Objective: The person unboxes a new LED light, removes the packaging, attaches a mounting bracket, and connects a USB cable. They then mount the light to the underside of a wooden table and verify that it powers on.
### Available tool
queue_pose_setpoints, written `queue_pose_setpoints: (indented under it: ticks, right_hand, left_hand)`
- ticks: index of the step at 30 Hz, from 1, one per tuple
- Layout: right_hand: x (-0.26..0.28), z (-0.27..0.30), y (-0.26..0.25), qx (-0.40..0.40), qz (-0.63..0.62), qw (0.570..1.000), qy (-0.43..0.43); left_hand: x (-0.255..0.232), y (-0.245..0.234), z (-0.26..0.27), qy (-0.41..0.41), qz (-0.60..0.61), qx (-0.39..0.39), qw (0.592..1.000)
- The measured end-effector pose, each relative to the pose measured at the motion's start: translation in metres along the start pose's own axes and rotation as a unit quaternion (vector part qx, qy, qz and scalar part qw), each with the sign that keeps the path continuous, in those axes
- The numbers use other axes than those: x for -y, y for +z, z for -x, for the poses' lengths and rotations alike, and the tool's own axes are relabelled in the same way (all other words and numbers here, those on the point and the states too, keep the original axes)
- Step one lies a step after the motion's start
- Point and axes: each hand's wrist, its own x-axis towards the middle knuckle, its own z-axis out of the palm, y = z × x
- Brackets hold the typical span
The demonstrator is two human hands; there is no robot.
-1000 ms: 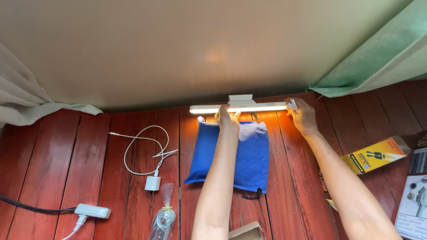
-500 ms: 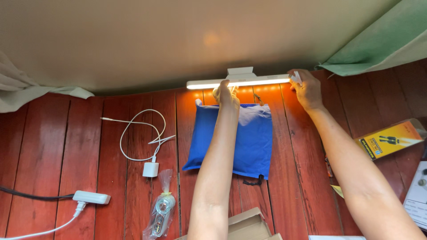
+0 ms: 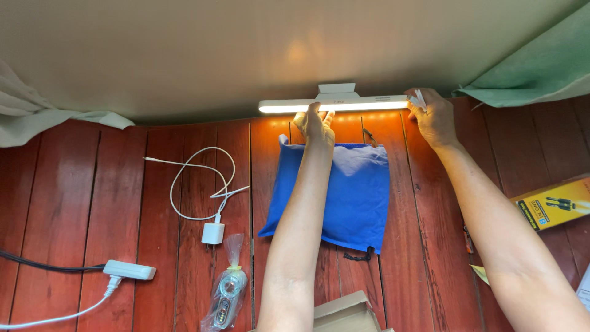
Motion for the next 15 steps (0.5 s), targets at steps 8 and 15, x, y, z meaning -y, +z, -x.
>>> queue_pose_setpoints:
  ticks: [8, 15]
  right_hand:
    - [-0.004, -0.002, 0.006, 0.003, -0.01, 1.0, 0.011]
    - [-0.012, -0.013, 0.004, -0.013, 0.017, 0.999, -0.041]
  left_hand:
    - [-0.003, -0.003, -0.009, 0.033, 0.003, 0.055, 0.998]
    - [-0.001, -0.004, -0.018, 0.001, 0.01, 0.032, 0.999]
